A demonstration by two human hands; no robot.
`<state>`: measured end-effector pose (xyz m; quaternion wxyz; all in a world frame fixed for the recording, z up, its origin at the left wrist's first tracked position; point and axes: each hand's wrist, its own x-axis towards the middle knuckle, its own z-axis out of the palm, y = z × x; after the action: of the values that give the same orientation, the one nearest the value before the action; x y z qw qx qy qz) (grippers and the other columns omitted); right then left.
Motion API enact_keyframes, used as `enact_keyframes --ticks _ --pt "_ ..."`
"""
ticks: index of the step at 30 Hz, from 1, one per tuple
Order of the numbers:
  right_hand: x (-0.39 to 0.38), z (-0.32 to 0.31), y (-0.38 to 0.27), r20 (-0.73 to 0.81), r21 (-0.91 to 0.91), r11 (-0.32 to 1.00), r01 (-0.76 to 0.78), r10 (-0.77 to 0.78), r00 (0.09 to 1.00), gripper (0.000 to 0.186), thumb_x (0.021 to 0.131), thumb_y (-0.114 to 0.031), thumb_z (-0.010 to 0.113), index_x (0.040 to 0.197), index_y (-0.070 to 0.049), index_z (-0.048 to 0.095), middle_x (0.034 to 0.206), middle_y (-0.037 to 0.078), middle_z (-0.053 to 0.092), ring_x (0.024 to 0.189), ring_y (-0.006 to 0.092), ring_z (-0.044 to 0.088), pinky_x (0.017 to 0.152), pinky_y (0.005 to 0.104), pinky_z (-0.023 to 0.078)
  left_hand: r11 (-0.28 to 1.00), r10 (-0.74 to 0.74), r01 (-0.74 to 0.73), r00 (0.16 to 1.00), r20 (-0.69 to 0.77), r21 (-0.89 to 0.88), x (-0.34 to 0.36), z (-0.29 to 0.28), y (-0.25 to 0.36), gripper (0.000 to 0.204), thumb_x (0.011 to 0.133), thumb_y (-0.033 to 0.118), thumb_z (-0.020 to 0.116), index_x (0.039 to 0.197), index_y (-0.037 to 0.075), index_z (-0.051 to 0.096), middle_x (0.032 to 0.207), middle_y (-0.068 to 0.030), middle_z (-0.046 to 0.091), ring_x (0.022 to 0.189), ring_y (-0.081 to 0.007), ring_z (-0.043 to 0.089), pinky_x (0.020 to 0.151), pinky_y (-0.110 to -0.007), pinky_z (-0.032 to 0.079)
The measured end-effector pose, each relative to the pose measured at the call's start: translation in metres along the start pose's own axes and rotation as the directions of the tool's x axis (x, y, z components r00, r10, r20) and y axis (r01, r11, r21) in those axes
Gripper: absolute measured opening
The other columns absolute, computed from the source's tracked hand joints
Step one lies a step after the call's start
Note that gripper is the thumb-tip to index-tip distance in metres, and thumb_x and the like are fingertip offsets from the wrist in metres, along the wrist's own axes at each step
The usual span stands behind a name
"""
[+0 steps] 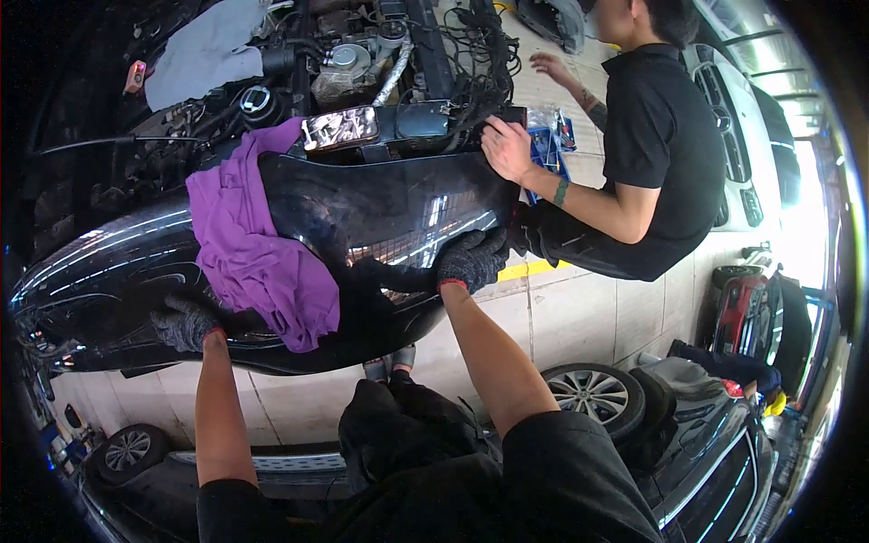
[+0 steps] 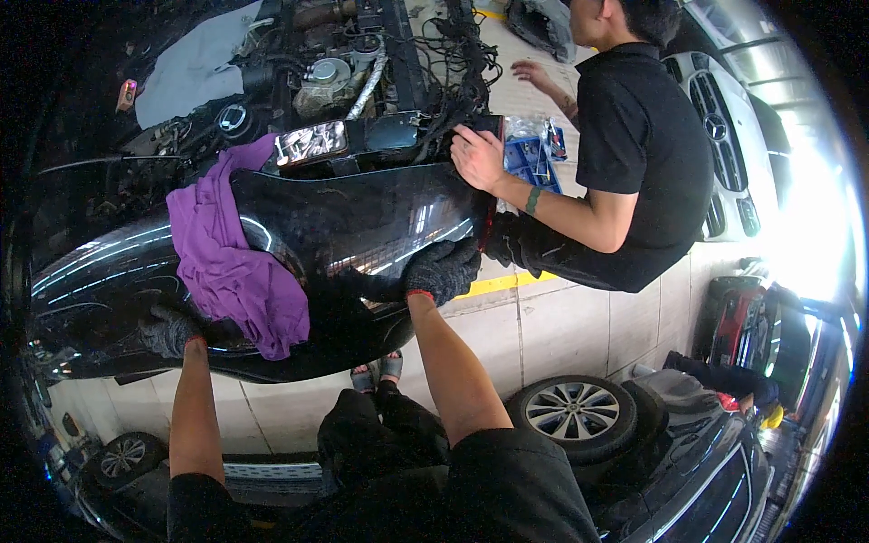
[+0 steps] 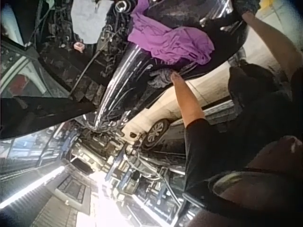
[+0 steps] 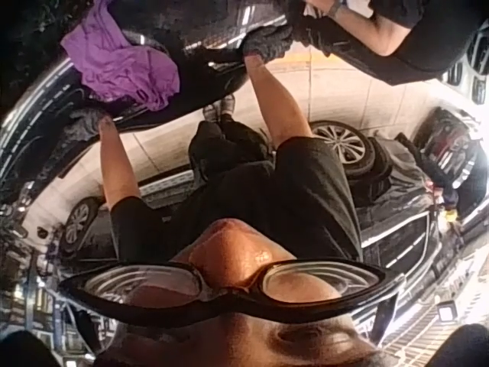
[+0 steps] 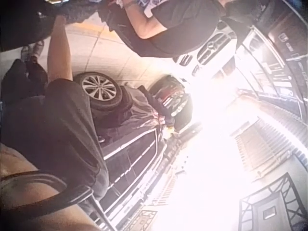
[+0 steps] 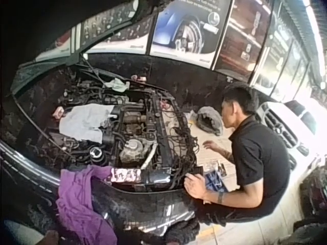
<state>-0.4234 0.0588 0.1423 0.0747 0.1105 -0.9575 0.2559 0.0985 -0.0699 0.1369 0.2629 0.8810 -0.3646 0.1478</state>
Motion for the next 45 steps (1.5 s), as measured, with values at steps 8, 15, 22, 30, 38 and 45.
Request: enact_keyframes --ticks 8,15,22,30,38,45 --pt "0.0 -0.003 0.002 0.003 0.04 0.999 0.009 -0.009 1.0 0.056 0.112 -0.032 0.055 0.158 0.0 0.061 0.15 0.033 0.063 0.135 0.0531 0.061 0.117 0.0623 0.049 0.999 -0.021 0.021 1.0 0.003 0.031 0.0 0.006 -0.001 0.074 0.115 0.059 0.056 0.157 -0.002 0.061 0.156 -0.029 0.064 0.145 -0.0499 0.059 0.122 -0.061 0.047" --pt "0.002 0.005 0.008 -0.009 0.028 0.999 0.017 -0.016 1.0 0.055 0.112 -0.032 0.054 0.156 0.0 0.061 0.149 0.033 0.063 0.134 0.0535 0.062 0.116 0.0623 0.049 1.0 -0.012 0.012 1.0 -0.022 0.0 -0.001 0.005 0.001 0.075 0.114 0.059 0.058 0.157 -0.002 0.061 0.156 -0.0303 0.064 0.144 -0.0494 0.06 0.122 -0.06 0.047" --pt "0.004 0.009 0.013 0.039 -0.055 0.998 0.001 0.001 0.999 0.062 0.116 -0.041 0.052 0.169 -0.008 0.051 0.159 0.027 0.06 0.141 0.0494 0.061 0.116 0.0603 0.051 0.998 -0.007 0.006 1.0 -0.012 -0.055 -0.002 0.001 0.004 0.075 0.115 0.059 0.056 0.157 -0.002 0.062 0.156 -0.0297 0.065 0.144 -0.0491 0.06 0.122 -0.061 0.047" --pt "0.007 0.0 0.01 -0.009 -0.021 0.999 0.029 -0.029 1.0 0.053 0.115 -0.028 0.056 0.16 0.0 0.059 0.158 0.033 0.061 0.142 0.0522 0.06 0.12 0.0595 0.049 1.0 0.011 -0.011 0.999 -0.043 -0.013 -0.01 0.011 0.002 0.075 0.115 0.06 0.057 0.156 -0.003 0.063 0.156 -0.0298 0.065 0.147 -0.0492 0.059 0.124 -0.061 0.047" --pt "-0.002 -0.004 -0.001 0.036 -0.034 0.999 0.005 -0.004 0.999 0.056 0.115 -0.028 0.056 0.163 0.001 0.055 0.16 0.032 0.061 0.142 0.0519 0.06 0.12 0.0596 0.049 0.999 0.039 -0.041 0.996 -0.084 -0.022 0.003 0.018 -0.01 0.074 0.115 0.059 0.058 0.154 -0.004 0.063 0.158 -0.0304 0.064 0.15 -0.0493 0.057 0.125 -0.062 0.046" --pt "0.004 0.007 0.011 -0.003 -0.058 0.998 0.0 0.0 1.0 0.06 0.118 -0.042 0.05 0.165 -0.005 0.055 0.157 0.03 0.06 0.139 0.0507 0.061 0.116 0.0597 0.051 0.999 0.014 -0.015 0.999 -0.031 -0.032 -0.001 0.016 -0.008 0.074 0.115 0.058 0.059 0.154 -0.004 0.063 0.159 -0.0309 0.063 0.151 -0.0496 0.056 0.126 -0.062 0.045"
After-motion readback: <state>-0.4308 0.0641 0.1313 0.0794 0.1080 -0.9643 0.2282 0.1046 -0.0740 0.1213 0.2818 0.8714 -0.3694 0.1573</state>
